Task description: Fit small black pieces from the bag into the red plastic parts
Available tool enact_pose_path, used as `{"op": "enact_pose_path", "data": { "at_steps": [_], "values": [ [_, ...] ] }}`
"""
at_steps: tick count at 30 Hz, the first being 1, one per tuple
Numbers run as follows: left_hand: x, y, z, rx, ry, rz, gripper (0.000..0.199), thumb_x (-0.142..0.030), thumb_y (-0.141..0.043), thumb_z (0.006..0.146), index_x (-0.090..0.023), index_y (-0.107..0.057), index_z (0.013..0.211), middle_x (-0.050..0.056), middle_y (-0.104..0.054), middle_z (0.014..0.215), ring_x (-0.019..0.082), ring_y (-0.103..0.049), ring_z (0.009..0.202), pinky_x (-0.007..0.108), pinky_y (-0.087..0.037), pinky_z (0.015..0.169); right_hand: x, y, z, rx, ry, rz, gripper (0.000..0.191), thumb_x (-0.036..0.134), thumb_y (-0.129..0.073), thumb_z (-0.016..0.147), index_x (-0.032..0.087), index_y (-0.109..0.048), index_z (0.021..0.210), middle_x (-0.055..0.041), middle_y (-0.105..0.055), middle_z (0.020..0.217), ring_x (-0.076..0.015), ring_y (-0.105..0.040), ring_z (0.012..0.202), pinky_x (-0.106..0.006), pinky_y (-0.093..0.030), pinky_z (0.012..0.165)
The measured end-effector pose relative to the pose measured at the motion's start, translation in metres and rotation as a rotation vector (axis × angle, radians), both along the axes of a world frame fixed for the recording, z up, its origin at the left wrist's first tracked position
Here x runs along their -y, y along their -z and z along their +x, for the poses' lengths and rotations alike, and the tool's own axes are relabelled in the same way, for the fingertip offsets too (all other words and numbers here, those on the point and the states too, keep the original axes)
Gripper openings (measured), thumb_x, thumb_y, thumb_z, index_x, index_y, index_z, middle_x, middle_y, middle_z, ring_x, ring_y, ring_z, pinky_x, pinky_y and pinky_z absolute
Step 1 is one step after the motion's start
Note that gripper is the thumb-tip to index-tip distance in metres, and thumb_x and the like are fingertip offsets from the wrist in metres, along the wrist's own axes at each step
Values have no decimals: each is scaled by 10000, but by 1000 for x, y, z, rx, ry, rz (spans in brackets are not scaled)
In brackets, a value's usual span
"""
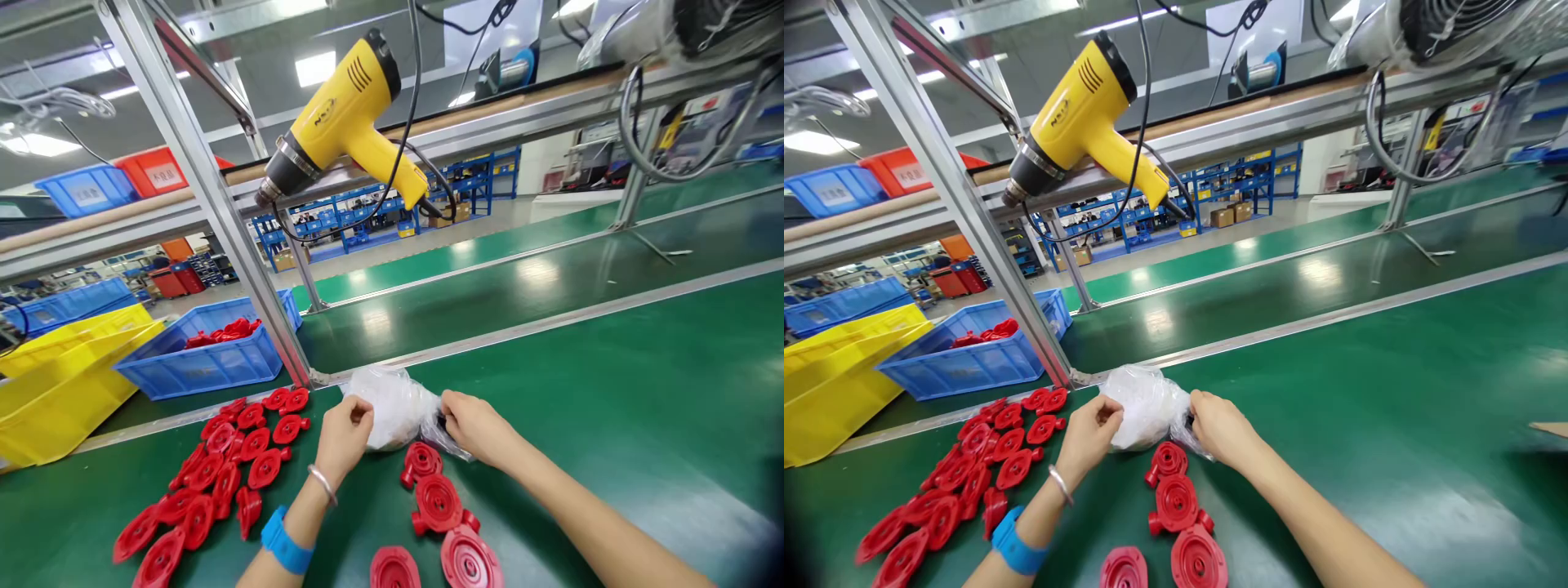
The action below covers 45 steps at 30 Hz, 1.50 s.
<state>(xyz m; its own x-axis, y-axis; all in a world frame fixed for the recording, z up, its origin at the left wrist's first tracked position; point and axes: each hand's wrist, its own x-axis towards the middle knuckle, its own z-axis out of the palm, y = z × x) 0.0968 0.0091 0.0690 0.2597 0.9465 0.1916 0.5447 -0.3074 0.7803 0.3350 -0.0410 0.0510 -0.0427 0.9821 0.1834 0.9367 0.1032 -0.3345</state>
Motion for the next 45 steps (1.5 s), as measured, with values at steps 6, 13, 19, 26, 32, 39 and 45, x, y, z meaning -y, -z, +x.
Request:
{"op": "enact_pose_path", "data": {
  "at_steps": [6, 13, 19, 26, 32, 39, 45],
  "values": [
    [52, -4, -19, 553, 67, -456, 298, -363, -708, 762, -143, -584, 919, 45, -653, 787, 132, -640, 681, 228, -516, 617, 8, -8, -2, -148, -27, 147, 162, 48, -462, 796, 164, -572, 821, -39, -622, 799, -151, -566, 678, -247, -368, 618],
    [91, -5, -26, 949, 76, -797, 326, -252, -845, 671, -140, -598, 850, 9, -656, 762, 73, -627, 637, 163, -514, 597, 40, -18, -33, -380, -238, 349, 123, 177, -501, 916, 182, -619, 881, -27, -646, 789, -146, -606, 714, -262, -478, 675],
    [98, -4, -23, 1032, 121, -858, 358, -286, -864, 641, -126, -585, 799, 19, -676, 706, 94, -654, 586, 159, -527, 538, 69, -12, -70, -632, -511, 447, 108, 113, -578, 898, 182, -626, 965, -39, -674, 879, -130, -643, 788, -230, -522, 724],
    [107, 5, -15, 1047, 183, -880, 394, -355, -865, 631, -115, -587, 774, 13, -666, 644, 72, -621, 533, 157, -527, 536, 73, -1, -77, -751, -558, 480, 206, 82, -650, 856, 198, -672, 1024, -28, -601, 867, -109, -614, 738, -210, -524, 655],
    [111, 9, -12, 1062, 209, -951, 429, -373, -880, 596, -115, -574, 750, 3, -654, 632, 71, -613, 500, 155, -516, 506, 70, 3, -80, -850, -562, 430, 216, 87, -710, 812, 229, -714, 975, -15, -575, 844, -109, -607, 720, -199, -530, 604],
    [112, 16, -14, 1079, 241, -981, 416, -362, -882, 595, -125, -575, 746, 4, -642, 619, 88, -616, 522, 169, -523, 492, 72, -1, -80, -894, -570, 389, 175, 96, -719, 804, 226, -714, 922, -14, -581, 826, -110, -617, 690, -198, -535, 570],
    [110, 13, -14, 1058, 237, -1006, 420, -358, -894, 567, -123, -578, 713, 2, -641, 639, 89, -621, 503, 154, -500, 467, 73, -8, -79, -812, -562, 457, 107, 120, -728, 802, 179, -660, 859, -25, -603, 779, -124, -612, 673, -231, -528, 599]
  ]
}}
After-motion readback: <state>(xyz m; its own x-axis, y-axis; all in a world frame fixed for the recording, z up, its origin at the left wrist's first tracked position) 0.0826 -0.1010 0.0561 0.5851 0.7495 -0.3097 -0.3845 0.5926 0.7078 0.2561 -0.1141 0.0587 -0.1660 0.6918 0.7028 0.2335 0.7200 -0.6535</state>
